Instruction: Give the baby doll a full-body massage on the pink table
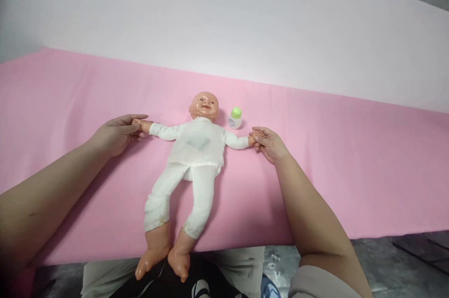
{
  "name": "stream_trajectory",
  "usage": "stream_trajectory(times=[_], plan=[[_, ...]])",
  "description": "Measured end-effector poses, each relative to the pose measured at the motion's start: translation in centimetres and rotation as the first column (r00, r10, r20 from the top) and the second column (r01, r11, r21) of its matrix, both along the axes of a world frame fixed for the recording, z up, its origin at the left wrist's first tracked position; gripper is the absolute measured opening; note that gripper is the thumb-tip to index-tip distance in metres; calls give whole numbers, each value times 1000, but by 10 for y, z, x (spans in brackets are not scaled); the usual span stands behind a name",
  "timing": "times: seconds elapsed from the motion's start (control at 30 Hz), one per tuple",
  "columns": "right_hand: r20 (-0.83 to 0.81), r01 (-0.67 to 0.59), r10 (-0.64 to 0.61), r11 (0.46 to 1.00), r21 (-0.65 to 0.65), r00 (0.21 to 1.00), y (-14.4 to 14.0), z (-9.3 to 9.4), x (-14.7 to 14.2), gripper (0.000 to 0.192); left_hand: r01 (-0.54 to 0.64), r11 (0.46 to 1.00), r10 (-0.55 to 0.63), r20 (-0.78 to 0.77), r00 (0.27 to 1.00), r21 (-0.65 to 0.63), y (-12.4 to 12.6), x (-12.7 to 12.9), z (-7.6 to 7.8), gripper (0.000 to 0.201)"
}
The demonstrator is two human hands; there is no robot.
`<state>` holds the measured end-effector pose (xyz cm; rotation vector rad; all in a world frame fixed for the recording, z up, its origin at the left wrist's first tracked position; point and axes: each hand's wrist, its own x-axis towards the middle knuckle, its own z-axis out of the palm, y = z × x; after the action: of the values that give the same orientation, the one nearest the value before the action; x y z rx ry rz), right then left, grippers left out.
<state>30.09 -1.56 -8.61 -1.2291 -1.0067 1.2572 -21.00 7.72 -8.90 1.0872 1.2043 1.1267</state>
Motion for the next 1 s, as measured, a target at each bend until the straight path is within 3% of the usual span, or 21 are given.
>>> stream_trajectory(times=[0.27, 0.57, 0.87, 1.0], plan=[[143, 52, -53, 999, 6, 988, 2, -2, -12, 45, 50, 996, -43, -76, 996, 80, -5, 4, 4, 29], [121, 104, -105, 994, 17, 987, 5, -7, -12, 46, -45, 999, 46, -67, 997, 14, -6, 9, 10, 24], [-5, 44, -44, 998, -34, 999, 2, 0, -2, 49, 4, 1000, -5, 34, 999, 24, -1, 1, 1, 45], [61, 61, -60, 998, -22, 996, 3, -1, -7, 44, 24, 999, -25, 20, 1000, 26, -2, 0, 1, 40]])
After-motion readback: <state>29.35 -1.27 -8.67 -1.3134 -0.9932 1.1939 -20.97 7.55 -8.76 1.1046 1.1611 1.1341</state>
